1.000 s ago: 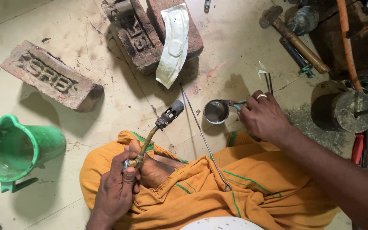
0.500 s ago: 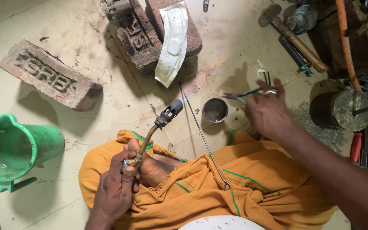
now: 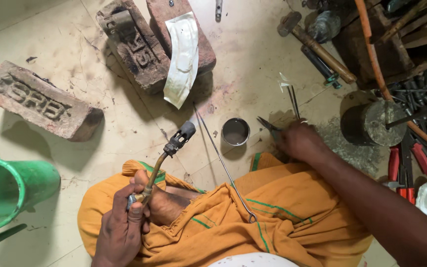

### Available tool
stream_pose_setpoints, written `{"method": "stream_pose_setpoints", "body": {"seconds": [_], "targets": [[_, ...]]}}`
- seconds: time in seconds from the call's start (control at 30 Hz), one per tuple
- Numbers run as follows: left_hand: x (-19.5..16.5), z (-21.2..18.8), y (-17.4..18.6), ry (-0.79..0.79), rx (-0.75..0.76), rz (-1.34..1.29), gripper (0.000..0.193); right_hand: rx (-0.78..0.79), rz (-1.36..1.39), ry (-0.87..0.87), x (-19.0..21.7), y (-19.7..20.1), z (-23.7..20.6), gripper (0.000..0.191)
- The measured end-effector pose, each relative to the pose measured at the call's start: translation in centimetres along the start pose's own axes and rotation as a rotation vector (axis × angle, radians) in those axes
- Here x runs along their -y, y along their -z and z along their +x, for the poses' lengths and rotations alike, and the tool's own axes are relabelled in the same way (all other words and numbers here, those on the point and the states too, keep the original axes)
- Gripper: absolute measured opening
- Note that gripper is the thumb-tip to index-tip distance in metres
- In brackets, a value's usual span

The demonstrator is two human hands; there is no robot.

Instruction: The person sits on the floor holding a gas blowtorch, adjusting its valve to control the flame. They hold a long metal rod in the flame, then use pliers to handle a small metal cup, heating and stirring its contents over the flame.

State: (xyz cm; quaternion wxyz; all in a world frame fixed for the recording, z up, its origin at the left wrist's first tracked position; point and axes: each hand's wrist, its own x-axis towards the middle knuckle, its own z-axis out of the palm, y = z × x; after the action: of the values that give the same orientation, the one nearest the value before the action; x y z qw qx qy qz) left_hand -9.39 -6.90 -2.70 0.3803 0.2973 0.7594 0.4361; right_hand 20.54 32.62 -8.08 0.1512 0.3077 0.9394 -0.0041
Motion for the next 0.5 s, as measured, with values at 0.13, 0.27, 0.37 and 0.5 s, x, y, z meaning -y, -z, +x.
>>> {"method": "stream_pose_setpoints", "body": {"seconds": [0.13, 0.27, 0.37, 0.5], "targets": [[0.1, -0.3, 0.2, 0.005, -0.005, 0.036, 0.037, -0.161, 0.179, -0.332, -1.4, 1.3, 2.2, 0.026], [0.0, 0.3, -0.1, 0.0, 0.005, 0.03, 0.036, -0.164, 0.253, -0.509, -1.7, 2.1, 3.3, 0.035], [-0.2, 0.0, -0.1, 0.031, -0.013, 0.037, 0.036, -0.202, 0.342, -0.481, -1.7, 2.6, 3.2, 0.023], [-0.4, 0.2, -0.4, 0.006, -0.004, 0.058, 0.034, -0.376, 0.552, -0.325, -0.8, 6.0, 0.1, 0.025]]}}
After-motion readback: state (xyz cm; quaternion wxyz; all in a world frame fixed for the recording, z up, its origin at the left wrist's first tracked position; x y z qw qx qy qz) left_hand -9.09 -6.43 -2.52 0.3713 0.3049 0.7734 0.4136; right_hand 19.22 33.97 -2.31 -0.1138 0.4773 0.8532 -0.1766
